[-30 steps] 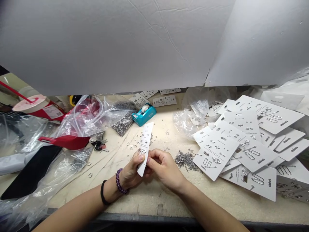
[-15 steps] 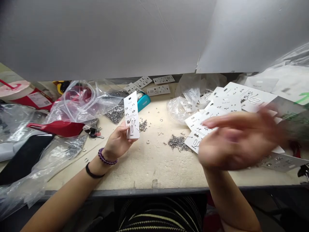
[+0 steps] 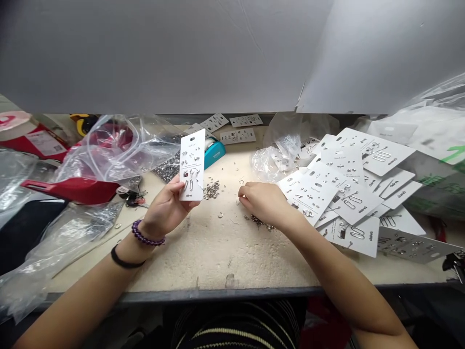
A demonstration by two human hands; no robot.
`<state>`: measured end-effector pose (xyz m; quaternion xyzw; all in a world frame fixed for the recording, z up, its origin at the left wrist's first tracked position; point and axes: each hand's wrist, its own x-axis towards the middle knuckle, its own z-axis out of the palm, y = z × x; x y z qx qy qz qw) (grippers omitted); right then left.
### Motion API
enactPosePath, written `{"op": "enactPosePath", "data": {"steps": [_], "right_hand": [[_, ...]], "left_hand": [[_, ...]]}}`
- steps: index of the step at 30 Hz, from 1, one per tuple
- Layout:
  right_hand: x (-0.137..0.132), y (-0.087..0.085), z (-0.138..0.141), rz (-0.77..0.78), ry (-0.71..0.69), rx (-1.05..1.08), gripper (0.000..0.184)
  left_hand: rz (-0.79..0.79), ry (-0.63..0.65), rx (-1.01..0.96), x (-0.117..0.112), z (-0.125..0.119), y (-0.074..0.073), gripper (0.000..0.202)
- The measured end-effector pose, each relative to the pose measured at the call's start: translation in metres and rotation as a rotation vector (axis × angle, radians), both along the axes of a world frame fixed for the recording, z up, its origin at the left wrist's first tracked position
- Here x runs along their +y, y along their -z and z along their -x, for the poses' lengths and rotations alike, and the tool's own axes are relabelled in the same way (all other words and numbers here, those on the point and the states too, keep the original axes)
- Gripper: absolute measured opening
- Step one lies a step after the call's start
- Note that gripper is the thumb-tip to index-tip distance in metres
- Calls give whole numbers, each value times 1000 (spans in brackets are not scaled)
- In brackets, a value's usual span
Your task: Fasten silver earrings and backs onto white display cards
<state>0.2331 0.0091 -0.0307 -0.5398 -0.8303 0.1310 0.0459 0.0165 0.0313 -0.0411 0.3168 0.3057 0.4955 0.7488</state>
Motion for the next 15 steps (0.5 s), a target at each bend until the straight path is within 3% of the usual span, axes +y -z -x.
{"op": "enactPosePath", "data": {"steps": [9,15], "right_hand": [[14,-2,29,7,-41,-30,22],[15,4,38,80,-49,-4,18]], "left_hand": [[3,-67,-55,0,6,-3,19],[79,68,-204,-3,9,-8,12]]}}
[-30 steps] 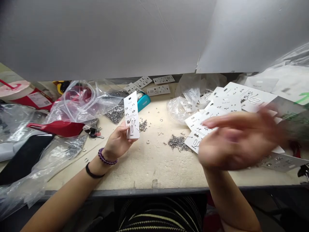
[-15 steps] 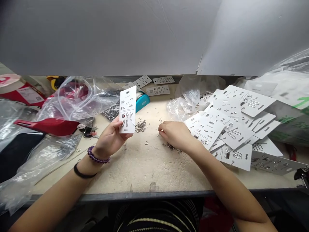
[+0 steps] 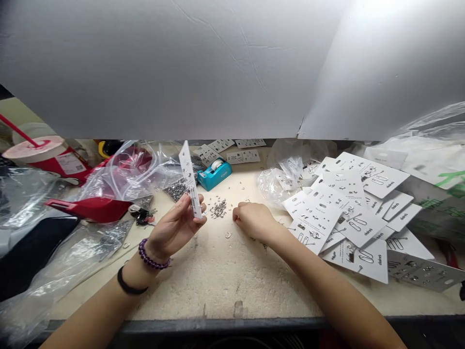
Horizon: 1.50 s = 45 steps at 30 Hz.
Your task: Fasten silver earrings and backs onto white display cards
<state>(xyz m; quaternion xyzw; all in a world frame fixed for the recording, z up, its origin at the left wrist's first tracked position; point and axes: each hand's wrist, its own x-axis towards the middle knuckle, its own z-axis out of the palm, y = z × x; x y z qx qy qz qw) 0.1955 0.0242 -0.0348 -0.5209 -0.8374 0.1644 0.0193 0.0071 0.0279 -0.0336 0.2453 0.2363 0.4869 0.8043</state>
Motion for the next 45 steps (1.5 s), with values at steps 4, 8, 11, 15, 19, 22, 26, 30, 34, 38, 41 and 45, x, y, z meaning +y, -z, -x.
{"op": "enactPosePath", "data": {"steps": [4,8,11,15,19,22,26,30,34,38,41,45], "right_hand": [[-4,5,-2,-33,19,-29,19],[-14,-3,-3,-1,80,269,13],[-28,-15,3,38,118,688,10],[-47,-19,19,105,156,1073,10],[-53,-10,30,35,172,1147,7],[-51,-5,31,-142,155,1016,7],[-49,-4,30,-235,139,966,11],[-49,-3,30,-216,159,971,11],[-50,0,29,-178,174,966,10],[-51,2,28,-117,166,979,10],[-52,2,29,-135,176,989,9],[-52,2,32,-145,185,1010,8]], "left_hand": [[111,131,-156,-4,1,-1,15],[138,265,-256,-12,-1,0,23],[138,355,-271,-18,-3,1,23],[139,419,-233,-24,-8,3,23],[154,459,-163,-25,-12,8,20],[149,458,-139,-24,-14,10,21],[175,440,-115,-24,-16,10,25],[202,422,-101,-26,-17,9,27],[198,391,-72,-26,-18,10,23],[196,341,-50,-26,-18,8,26],[190,341,-83,-26,-18,7,26],[161,345,-66,-26,-17,8,26]]}}
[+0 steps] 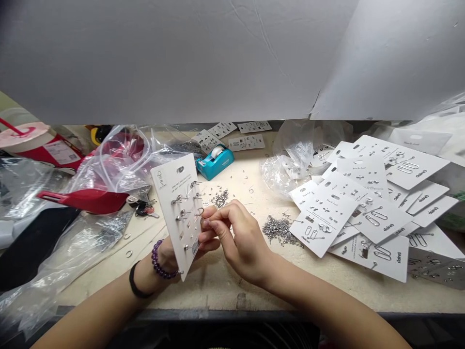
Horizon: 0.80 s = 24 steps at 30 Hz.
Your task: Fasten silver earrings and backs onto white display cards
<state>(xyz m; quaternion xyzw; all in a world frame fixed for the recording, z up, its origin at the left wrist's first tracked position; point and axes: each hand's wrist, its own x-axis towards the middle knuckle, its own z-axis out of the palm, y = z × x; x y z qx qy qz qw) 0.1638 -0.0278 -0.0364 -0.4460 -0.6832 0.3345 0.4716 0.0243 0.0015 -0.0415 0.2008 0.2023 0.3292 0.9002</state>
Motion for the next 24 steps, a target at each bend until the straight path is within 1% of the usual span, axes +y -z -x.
{"op": "enactPosePath", "data": {"steps": [3,8,13,24], "right_hand": [[0,1,1,-1,9,7,8],[0,3,2,52,-15,46,7],[1,2,1,-10,-1,5,7],[3,1,0,-61,2,-36,8]], "left_hand": [[-33,-2,22,0,0,1,25],[-62,-4,20,0,0,5,23],[-65,1,26,0,1,6,22],[-114,7,40,1,0,7,19]]}}
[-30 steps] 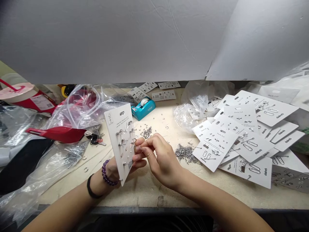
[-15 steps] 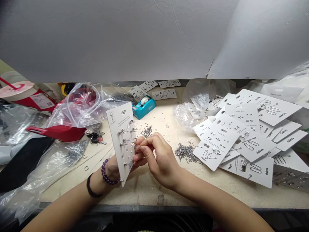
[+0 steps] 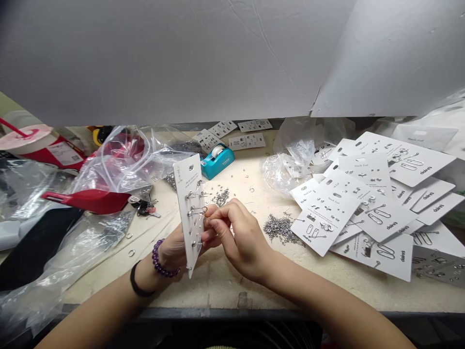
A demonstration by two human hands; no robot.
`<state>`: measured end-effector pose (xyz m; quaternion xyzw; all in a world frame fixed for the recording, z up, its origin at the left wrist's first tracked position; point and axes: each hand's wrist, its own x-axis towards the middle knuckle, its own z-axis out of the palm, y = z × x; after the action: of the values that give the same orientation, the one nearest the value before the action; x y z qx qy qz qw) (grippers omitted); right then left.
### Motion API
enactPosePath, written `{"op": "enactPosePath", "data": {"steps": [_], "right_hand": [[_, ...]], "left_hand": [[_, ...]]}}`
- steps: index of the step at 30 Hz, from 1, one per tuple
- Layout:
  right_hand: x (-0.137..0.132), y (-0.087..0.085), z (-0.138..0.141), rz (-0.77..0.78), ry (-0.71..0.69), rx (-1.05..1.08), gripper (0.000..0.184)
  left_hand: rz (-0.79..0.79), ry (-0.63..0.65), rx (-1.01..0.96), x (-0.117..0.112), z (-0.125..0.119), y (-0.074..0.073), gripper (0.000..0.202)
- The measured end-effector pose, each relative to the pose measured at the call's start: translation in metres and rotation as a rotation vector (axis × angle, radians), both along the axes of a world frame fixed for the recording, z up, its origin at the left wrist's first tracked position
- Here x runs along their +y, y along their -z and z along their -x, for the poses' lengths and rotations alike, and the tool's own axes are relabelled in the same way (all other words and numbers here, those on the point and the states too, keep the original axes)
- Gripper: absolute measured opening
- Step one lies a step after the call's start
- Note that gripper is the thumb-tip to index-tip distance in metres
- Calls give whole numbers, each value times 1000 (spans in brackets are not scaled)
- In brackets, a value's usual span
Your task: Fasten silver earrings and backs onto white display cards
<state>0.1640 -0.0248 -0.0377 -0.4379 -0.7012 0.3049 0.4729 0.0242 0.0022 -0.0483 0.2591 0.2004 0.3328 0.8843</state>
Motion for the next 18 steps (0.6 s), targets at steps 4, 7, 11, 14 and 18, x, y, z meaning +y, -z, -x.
{"op": "enactPosePath", "data": {"steps": [4,7,11,14,18], "right_hand": [[1,1,0,-55,12,-32,9],[1,2,1,-113,31,-62,10],[2,3,0,-132,24,-112,10],[3,2,-3,-62,1,-117,8],[6,-1,-5,28,-28,-51,7]], "left_hand": [[-10,-23,14,-1,-2,2,17],[-19,-50,57,-1,-3,4,21],[-29,-46,78,-2,-3,6,25],[-3,-68,83,-2,-3,8,22],[37,-45,63,-2,-2,7,18]]}}
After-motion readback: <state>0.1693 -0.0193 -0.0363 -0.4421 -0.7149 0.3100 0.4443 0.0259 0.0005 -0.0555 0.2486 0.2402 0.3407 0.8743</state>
